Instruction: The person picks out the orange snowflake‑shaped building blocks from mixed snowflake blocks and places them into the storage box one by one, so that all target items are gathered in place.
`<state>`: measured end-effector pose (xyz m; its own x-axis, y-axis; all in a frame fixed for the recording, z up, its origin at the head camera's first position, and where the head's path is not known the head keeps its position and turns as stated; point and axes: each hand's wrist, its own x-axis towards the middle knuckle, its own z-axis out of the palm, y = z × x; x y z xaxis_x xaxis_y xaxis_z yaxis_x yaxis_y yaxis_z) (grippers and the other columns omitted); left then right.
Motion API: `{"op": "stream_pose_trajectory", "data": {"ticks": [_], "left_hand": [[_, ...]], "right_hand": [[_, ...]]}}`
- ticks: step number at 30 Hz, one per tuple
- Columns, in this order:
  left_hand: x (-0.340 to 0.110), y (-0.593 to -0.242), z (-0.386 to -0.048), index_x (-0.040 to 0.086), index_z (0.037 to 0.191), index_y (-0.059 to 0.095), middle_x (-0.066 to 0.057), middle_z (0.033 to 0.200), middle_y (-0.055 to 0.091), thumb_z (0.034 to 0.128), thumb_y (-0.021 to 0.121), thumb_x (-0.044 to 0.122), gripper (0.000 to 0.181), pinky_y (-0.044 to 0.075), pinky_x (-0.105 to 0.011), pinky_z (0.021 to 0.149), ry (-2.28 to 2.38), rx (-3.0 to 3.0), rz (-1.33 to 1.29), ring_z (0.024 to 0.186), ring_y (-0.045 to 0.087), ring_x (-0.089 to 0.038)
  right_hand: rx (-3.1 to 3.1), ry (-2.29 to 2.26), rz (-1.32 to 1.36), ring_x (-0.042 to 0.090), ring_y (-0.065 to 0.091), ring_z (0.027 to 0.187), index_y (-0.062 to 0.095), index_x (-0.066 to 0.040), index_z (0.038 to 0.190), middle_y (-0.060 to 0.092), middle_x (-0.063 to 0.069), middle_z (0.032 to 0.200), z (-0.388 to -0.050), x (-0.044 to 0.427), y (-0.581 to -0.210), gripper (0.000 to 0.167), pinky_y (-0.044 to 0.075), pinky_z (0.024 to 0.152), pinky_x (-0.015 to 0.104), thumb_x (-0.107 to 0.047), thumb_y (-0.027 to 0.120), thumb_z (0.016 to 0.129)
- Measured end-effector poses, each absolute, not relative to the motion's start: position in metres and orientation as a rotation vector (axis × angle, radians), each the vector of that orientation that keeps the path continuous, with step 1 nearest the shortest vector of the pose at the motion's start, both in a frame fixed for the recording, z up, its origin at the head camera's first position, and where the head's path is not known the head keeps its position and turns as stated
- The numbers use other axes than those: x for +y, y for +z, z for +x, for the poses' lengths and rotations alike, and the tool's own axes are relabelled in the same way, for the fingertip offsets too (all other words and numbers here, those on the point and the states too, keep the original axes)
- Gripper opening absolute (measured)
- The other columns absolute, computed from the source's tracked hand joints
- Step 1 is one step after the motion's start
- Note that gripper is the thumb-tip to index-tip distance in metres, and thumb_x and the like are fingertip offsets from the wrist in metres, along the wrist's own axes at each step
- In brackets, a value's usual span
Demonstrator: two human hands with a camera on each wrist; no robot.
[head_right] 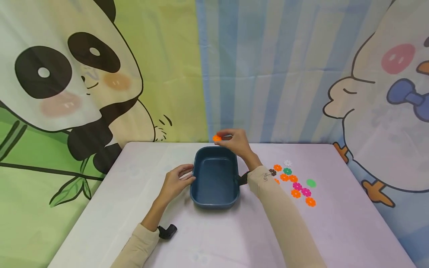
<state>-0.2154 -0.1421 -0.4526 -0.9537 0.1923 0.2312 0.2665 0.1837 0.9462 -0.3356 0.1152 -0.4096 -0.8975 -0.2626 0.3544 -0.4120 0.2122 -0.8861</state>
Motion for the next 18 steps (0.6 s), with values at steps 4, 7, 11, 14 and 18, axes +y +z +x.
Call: {"op": "stream_pose_trajectory", "data": {"ticks": [4, 7, 11, 14, 18], "left_hand": [[-0.14, -0.453, -0.215, -0.019, 0.124, 0.052, -0.037, 0.128, 0.052, 0.0826, 0.067, -0.015, 0.044, 0.05, -0.053, 0.096, -1.913, -2.356, -0.474, 0.12, 0.052, -0.047], [-0.139, -0.453, -0.215, -0.019, 0.124, 0.052, -0.037, 0.128, 0.053, 0.0834, 0.066, -0.014, 0.043, 0.05, -0.053, 0.096, -1.898, -2.364, -0.483, 0.12, 0.052, -0.047], [-0.138, -0.454, -0.215, -0.018, 0.126, 0.051, -0.035, 0.13, 0.052, 0.0836, 0.066, -0.014, 0.045, 0.05, -0.052, 0.096, -1.886, -2.367, -0.48, 0.121, 0.052, -0.045], [-0.139, -0.454, -0.216, -0.018, 0.127, 0.05, -0.034, 0.132, 0.051, 0.0832, 0.066, -0.015, 0.047, 0.049, -0.052, 0.097, -1.891, -2.348, -0.47, 0.123, 0.051, -0.044], [-0.14, -0.453, -0.217, -0.018, 0.128, 0.048, -0.035, 0.132, 0.05, 0.0829, 0.065, -0.016, 0.048, 0.048, -0.052, 0.098, -1.908, -2.333, -0.465, 0.123, 0.05, -0.045]], "right_hand": [[-2.351, 1.738, 0.639, 0.03, 0.07, 0.096, 0.074, -0.003, 0.108, 0.071, 0.012, 0.107, -0.342, 0.095, -0.426, 0.036, 0.061, 0.078, 0.03, -0.015, 0.085, 0.075], [-2.372, 1.709, 0.637, 0.028, 0.07, 0.094, 0.074, -0.004, 0.108, 0.072, 0.011, 0.104, -0.342, 0.083, -0.437, 0.037, 0.061, 0.077, 0.031, -0.017, 0.086, 0.075], [-2.415, 1.697, 0.606, 0.026, 0.071, 0.09, 0.074, -0.005, 0.108, 0.073, 0.009, 0.102, -0.34, 0.073, -0.45, 0.036, 0.061, 0.075, 0.031, -0.017, 0.086, 0.075], [-2.447, 1.71, 0.585, 0.024, 0.071, 0.088, 0.074, -0.004, 0.108, 0.073, 0.008, 0.102, -0.339, 0.068, -0.459, 0.036, 0.061, 0.076, 0.031, -0.016, 0.085, 0.076], [-2.518, 1.694, 0.562, 0.02, 0.07, 0.086, 0.074, -0.005, 0.11, 0.073, 0.008, 0.102, -0.338, 0.065, -0.471, 0.036, 0.061, 0.077, 0.031, -0.014, 0.084, 0.077]]}}
